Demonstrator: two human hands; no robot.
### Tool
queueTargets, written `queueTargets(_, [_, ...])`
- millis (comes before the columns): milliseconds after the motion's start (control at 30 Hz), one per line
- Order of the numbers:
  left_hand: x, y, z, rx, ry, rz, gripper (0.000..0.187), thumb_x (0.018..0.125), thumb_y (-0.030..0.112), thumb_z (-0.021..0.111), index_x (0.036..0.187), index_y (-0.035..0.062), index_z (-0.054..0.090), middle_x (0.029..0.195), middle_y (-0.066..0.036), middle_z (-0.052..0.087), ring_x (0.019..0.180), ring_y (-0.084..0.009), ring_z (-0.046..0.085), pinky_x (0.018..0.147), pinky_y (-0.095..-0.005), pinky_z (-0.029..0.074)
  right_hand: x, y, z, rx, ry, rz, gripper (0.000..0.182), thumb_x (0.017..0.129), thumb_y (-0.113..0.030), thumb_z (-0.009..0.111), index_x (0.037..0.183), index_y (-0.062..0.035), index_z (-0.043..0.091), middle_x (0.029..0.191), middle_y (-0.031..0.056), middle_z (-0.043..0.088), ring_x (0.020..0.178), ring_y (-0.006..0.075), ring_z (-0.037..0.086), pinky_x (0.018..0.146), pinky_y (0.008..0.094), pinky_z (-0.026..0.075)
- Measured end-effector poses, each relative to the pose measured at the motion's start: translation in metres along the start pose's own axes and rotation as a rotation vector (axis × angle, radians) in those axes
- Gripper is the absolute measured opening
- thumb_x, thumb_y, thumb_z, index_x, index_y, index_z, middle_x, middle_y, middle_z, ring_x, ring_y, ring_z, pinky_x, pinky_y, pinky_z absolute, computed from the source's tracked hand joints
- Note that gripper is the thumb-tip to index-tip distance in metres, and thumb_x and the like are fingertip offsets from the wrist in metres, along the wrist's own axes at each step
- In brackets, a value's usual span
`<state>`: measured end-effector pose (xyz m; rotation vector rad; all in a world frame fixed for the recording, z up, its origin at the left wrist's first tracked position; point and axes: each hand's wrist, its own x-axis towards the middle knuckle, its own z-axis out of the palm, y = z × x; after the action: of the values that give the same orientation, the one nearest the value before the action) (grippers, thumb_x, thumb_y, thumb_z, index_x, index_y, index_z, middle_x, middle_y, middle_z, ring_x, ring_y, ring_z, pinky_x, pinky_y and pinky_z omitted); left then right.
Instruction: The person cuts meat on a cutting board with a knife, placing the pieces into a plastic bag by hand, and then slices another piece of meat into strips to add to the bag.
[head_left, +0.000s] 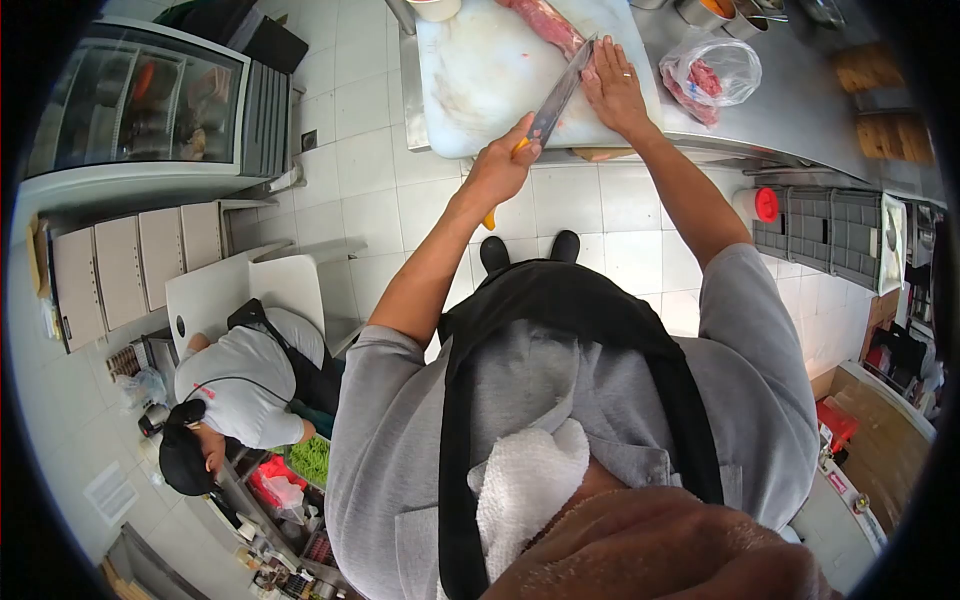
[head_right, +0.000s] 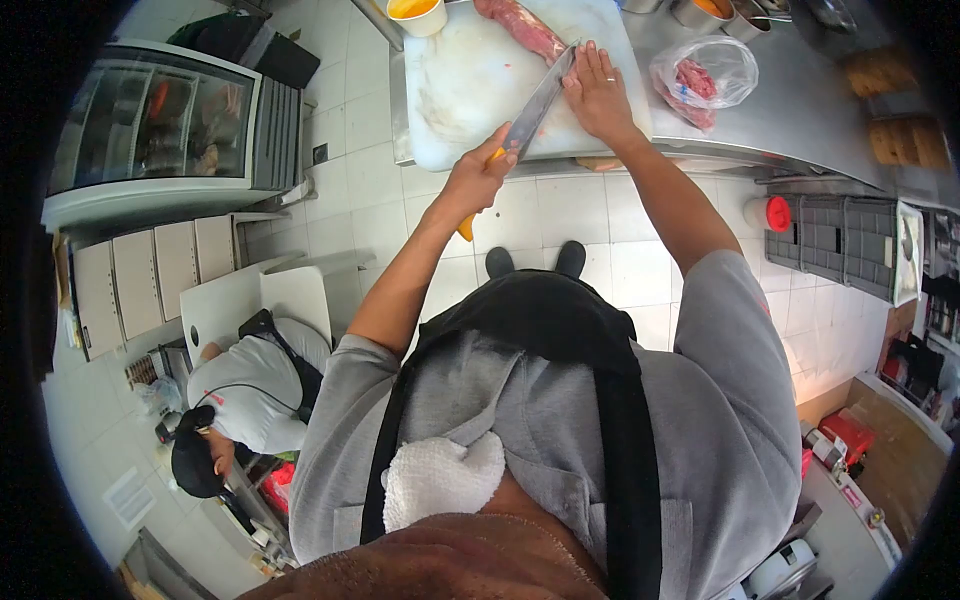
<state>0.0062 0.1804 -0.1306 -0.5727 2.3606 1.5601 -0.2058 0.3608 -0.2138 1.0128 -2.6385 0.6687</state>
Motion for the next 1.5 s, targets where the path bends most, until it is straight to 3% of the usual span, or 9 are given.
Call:
queueTargets(100, [0.016,0.012,-0.001,0.006,-0.010,0.049,0.057,0.099,0.031,0.055,0.152,0.0181,0.040,0.111,-0.018,0.070,0.086,-0.0262,0.067,0.084,-0.0367,0.053,0.000,-0.001,-0.001,-0.030,-0.039,0.031,0.065,0.105,-0.045,0.032,0.158,-0.0102,0.019,0.164,0.0153,0.017,0.151,0.0357,0.018,0.119,0.0535,0.019])
queueTargets(167, [0.033,0.025,-0.001,-0.128,-0.071,0.021,0.058,0.098,0.030,0.058,0.153,0.0218,0.039,0.064,-0.001,0.049,0.046,-0.0108,0.045,0.040,-0.0290,0.041,0.001,-0.002,-0.002,-0.037,-0.055,0.042,0.065,0.105,-0.047,0.030,0.158,-0.0108,0.020,0.164,0.0155,0.018,0.151,0.0363,0.018,0.119,0.0537,0.018])
queueTargets(367, [0.091,0.050,0.010,-0.144,-0.184,0.016,0.060,0.099,0.028,0.059,0.154,0.0225,0.036,0.066,-0.004,0.053,0.043,-0.0115,0.046,0.038,-0.0290,0.041,0.004,0.003,-0.002,-0.018,-0.016,0.039,0.065,0.103,-0.044,0.037,0.155,-0.0063,0.027,0.161,0.0199,0.024,0.148,0.0420,0.023,0.116,0.0586,0.022])
queueTargets(800, [-0.070,-0.023,-0.079,-0.110,-0.313,-0.153,0.056,0.098,0.031,0.062,0.150,0.0242,0.044,0.065,0.000,0.046,0.047,-0.0077,0.042,0.043,-0.0261,0.040,0.015,0.023,0.010,-0.388,-0.125,-0.009,0.067,0.097,-0.039,0.054,0.151,-0.0052,0.035,0.155,0.0257,0.033,0.144,0.0415,0.032,0.115,0.0542,0.028])
queueTargets(867, [-0.089,-0.008,-0.094,-0.078,-0.226,-0.138,0.055,0.098,0.031,0.062,0.150,0.0245,0.045,0.067,0.001,0.046,0.049,-0.0069,0.041,0.044,-0.0263,0.041,0.028,0.040,0.020,0.688,0.066,0.282,0.067,0.087,-0.035,0.066,0.145,-0.0098,0.046,0.142,0.0252,0.050,0.135,0.0392,0.045,0.110,0.0455,0.038])
queueTargets(900, [-0.094,0.000,-0.098,-0.048,-0.145,-0.139,0.054,0.098,0.032,0.062,0.149,0.0247,0.046,0.068,0.001,0.046,0.051,-0.0061,0.040,0.045,-0.0266,0.042,0.027,0.033,0.006,0.689,0.067,0.276,0.067,0.087,-0.035,0.066,0.145,-0.0098,0.046,0.142,0.0252,0.050,0.135,0.0392,0.045,0.110,0.0455,0.038])
queueTargets(1033, [-0.065,-0.001,-0.075,0.158,0.080,0.121,0.053,0.099,0.033,0.057,0.149,0.0221,0.045,0.108,-0.011,0.072,0.091,-0.0261,0.070,0.081,-0.0348,0.054,0.023,0.024,-0.025,0.234,-0.218,0.136,0.068,0.074,-0.033,0.075,0.136,-0.0107,0.056,0.124,0.0223,0.061,0.117,0.0379,0.057,0.100,0.0408,0.046])
queueTargets(1133, [-0.027,-0.007,-0.056,0.345,0.110,0.167,0.051,0.100,0.033,0.055,0.149,0.0234,0.044,0.127,-0.013,0.066,0.116,-0.0345,0.063,0.098,-0.0383,0.048,0.033,0.026,-0.036,0.268,-0.328,0.169,0.067,0.071,-0.033,0.078,0.130,-0.0084,0.059,0.121,0.0224,0.061,0.113,0.0383,0.059,0.098,0.0412,0.048])
queueTargets(1500, [0.093,0.028,-0.046,0.506,0.073,0.371,0.052,0.101,0.034,0.051,0.151,0.0281,0.040,0.125,-0.014,0.066,0.115,-0.0347,0.062,0.099,-0.0416,0.048,0.015,0.018,-0.066,0.684,-0.445,0.340,0.048,0.074,-0.022,0.077,0.117,-0.0052,0.061,0.107,0.0135,0.069,0.101,0.0260,0.066,0.091,0.0352,0.051])
